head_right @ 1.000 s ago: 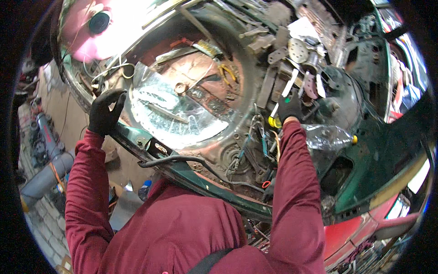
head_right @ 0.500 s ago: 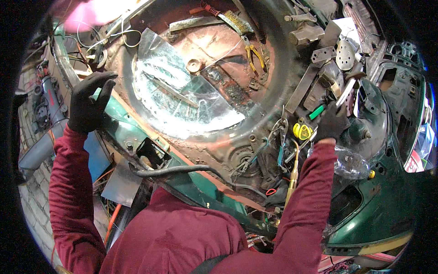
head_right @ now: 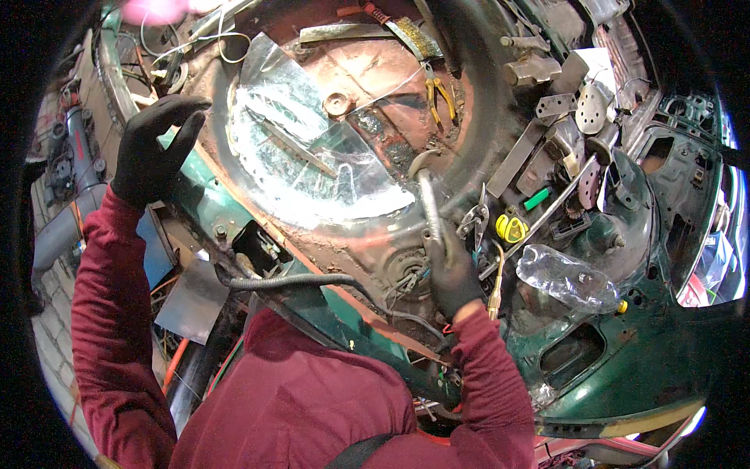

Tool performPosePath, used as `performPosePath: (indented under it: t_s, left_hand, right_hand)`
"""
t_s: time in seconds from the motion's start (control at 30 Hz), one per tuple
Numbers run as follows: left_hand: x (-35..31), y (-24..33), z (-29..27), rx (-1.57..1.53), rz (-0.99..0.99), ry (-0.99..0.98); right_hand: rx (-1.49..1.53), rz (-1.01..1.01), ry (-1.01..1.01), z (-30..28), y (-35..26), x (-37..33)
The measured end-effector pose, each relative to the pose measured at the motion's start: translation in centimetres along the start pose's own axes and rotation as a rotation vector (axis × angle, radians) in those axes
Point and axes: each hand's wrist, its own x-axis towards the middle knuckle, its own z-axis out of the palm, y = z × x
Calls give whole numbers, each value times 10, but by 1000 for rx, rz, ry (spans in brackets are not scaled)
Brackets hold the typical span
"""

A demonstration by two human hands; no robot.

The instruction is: The person uses a blowtorch to heat a metal rod and then welds it onto a green car door panel. They repeatedly apply heat and fuse the rod to the panel, then inspect the welded area by hand.

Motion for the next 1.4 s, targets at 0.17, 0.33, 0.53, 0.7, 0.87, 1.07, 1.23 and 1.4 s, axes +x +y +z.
performPosePath:
  t_s: [0.17,0.33,0.53,0.7,0.87,1.07,1.23,1.4]
  left_hand:
    - [-1,-5,0,-33,1,22]
    - [-4,-10,0,-15,62,5]
    - [-5,-13,6,0,83,61]
    - [-5,-15,2,82,58,8]
    - [-4,-14,4,57,61,1]
    - [-6,-15,3,69,55,19]
    - [-4,-14,3,84,23,-5]
    - [-3,-11,-1,57,33,10]
  right_hand:
    - [-128,35,-162,27,0,7]
    - [-21,-78,-88,23,-1,2]
    - [-227,146,-114,6,-39,-14]
    - [-285,-21,-108,19,-23,-28]
    - [-392,59,-152,31,-10,-17]
    - [-435,123,-238,36,-11,-19]
    - [-502,147,-300,36,-15,-8]
    - [-407,175,-249,33,-16,0]
